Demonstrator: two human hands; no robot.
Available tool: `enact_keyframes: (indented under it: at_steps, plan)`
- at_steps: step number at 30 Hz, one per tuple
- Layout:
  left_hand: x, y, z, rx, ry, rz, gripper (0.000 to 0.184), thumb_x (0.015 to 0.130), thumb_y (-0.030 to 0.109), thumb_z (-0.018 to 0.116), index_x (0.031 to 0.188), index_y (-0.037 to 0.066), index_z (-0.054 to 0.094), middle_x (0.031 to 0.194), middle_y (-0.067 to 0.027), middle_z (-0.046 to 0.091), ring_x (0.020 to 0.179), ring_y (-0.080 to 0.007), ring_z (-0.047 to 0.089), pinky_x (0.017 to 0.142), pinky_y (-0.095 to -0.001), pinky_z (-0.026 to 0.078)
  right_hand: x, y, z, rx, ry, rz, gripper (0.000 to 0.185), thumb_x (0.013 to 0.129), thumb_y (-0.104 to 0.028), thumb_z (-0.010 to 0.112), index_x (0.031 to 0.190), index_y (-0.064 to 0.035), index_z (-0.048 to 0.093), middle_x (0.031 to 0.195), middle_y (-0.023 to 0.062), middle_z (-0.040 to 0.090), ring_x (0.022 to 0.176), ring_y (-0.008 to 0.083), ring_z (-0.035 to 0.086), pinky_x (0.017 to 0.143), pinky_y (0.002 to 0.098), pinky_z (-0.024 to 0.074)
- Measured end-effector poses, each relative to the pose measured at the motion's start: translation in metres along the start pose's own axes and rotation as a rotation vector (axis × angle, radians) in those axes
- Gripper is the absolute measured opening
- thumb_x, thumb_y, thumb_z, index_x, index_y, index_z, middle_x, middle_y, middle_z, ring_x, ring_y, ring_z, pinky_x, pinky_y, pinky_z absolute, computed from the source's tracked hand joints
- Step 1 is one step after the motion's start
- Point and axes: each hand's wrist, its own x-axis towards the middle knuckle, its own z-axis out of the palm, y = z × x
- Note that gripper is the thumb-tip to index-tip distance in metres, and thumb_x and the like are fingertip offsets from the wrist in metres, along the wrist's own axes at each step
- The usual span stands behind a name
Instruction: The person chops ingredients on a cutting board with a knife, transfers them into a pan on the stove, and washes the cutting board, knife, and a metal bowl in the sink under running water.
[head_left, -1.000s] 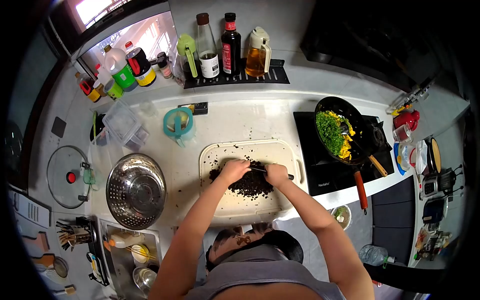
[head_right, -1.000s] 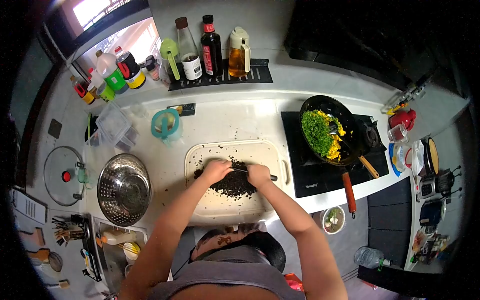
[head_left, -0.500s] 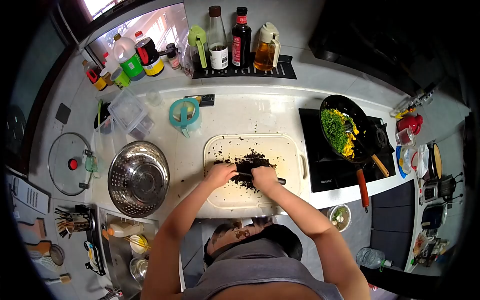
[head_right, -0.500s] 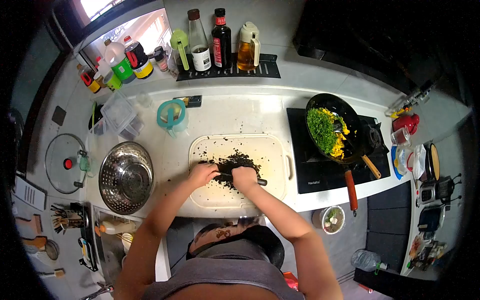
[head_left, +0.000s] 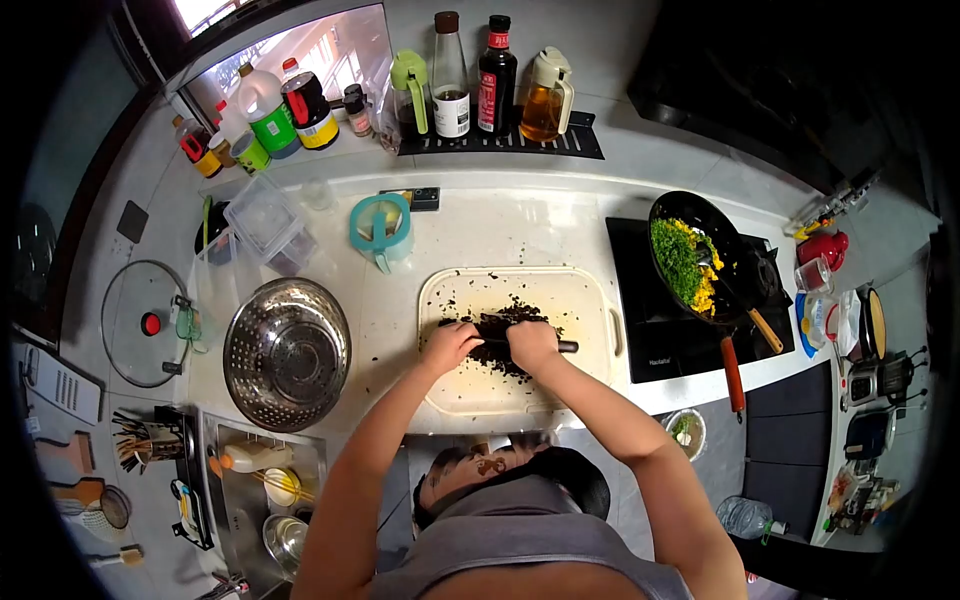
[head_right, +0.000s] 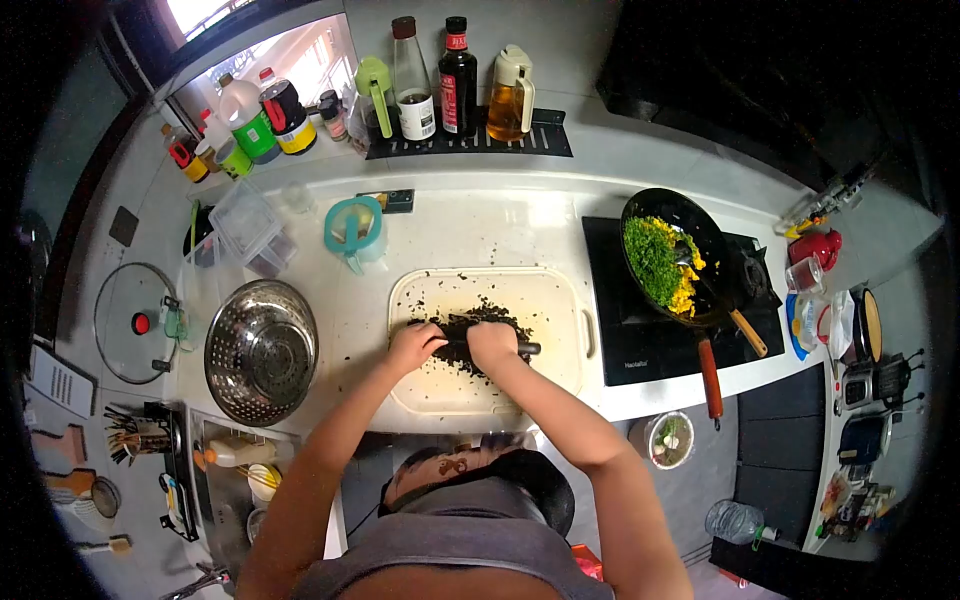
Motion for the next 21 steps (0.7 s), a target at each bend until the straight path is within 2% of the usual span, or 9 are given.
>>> enact_keyframes:
  at_steps: [2,4,6,8,10,15,18,21]
  plan:
    - [0.003,0.003,-0.005,0.001,-0.025,-0.092,0.020,0.081,0.024,0.060,0.078,0.006,0.053,0.073,-0.0109,0.057,0.070,-0.0309,0.057,0.061,-0.0403,0.045,0.008,0.002,-0.007,-0.024,0.043,-0.022,0.014,0.075,-0.013,0.053,0.079,-0.0104,0.066,0.076,0.0109,0.065,0.073,0.0269,0.065,0.065,0.0373,0.0515]
    - [0.009,0.007,-0.003,0.104,-0.056,-0.055,0.019,0.081,0.024,0.060,0.079,0.006,0.052,0.073,-0.0109,0.058,0.070,-0.0310,0.057,0.061,-0.0402,0.046,0.021,0.018,0.009,0.006,0.103,-0.038,0.013,0.074,-0.014,0.053,0.078,-0.0111,0.066,0.076,0.0108,0.065,0.073,0.0269,0.064,0.064,0.0383,0.0511]
    - [0.018,0.020,0.008,0.252,-0.128,0.001,0.016,0.080,0.020,0.059,0.080,0.005,0.052,0.075,-0.0103,0.058,0.072,-0.0300,0.058,0.062,-0.0393,0.047,0.019,0.049,0.045,0.129,0.214,-0.142,0.010,0.073,-0.021,0.059,0.075,-0.0116,0.063,0.071,0.0110,0.063,0.068,0.0284,0.062,0.061,0.0402,0.0500]
    - [0.025,0.035,0.014,0.349,-0.110,0.079,0.013,0.078,0.017,0.059,0.079,0.006,0.053,0.076,-0.0090,0.059,0.073,-0.0272,0.059,0.063,-0.0373,0.048,0.005,0.058,0.053,0.164,0.252,-0.133,0.013,0.073,-0.024,0.060,0.074,-0.0109,0.062,0.070,0.0110,0.063,0.066,0.0290,0.062,0.059,0.0400,0.0499]
    - [0.019,0.037,0.021,0.491,-0.157,0.071,0.010,0.077,0.015,0.058,0.081,0.007,0.053,0.077,-0.0077,0.059,0.074,-0.0242,0.059,0.064,-0.0348,0.048,0.001,0.055,0.059,0.172,0.222,-0.111,0.011,0.073,-0.021,0.059,0.074,-0.0105,0.062,0.071,0.0119,0.063,0.066,0.0291,0.062,0.060,0.0398,0.0503]
    - [0.019,0.008,-0.003,0.169,-0.178,-0.021,0.021,0.083,0.026,0.058,0.080,0.006,0.050,0.074,-0.0119,0.057,0.071,-0.0318,0.057,0.063,-0.0397,0.046,0.009,0.019,0.015,0.085,0.030,0.048,0.016,0.075,-0.014,0.055,0.082,-0.0074,0.068,0.085,0.0123,0.067,0.079,0.0259,0.066,0.070,0.0362,0.0526]
    - [0.016,0.008,-0.005,0.106,-0.145,-0.080,0.020,0.080,0.022,0.061,0.079,0.005,0.050,0.075,-0.0120,0.057,0.073,-0.0305,0.056,0.063,-0.0401,0.046,0.016,0.015,0.011,0.026,0.056,0.036,0.016,0.075,-0.014,0.054,0.081,-0.0088,0.067,0.082,0.0109,0.067,0.076,0.0264,0.066,0.068,0.0372,0.0526]
    - [0.018,0.015,0.009,0.268,-0.107,0.146,0.018,0.079,0.018,0.061,0.080,0.005,0.050,0.078,-0.0114,0.058,0.076,-0.0297,0.056,0.066,-0.0395,0.046,0.002,0.040,0.045,0.129,0.177,-0.053,0.014,0.076,-0.020,0.054,0.078,-0.0109,0.064,0.073,0.0103,0.065,0.070,0.0272,0.065,0.063,0.0395,0.0521]
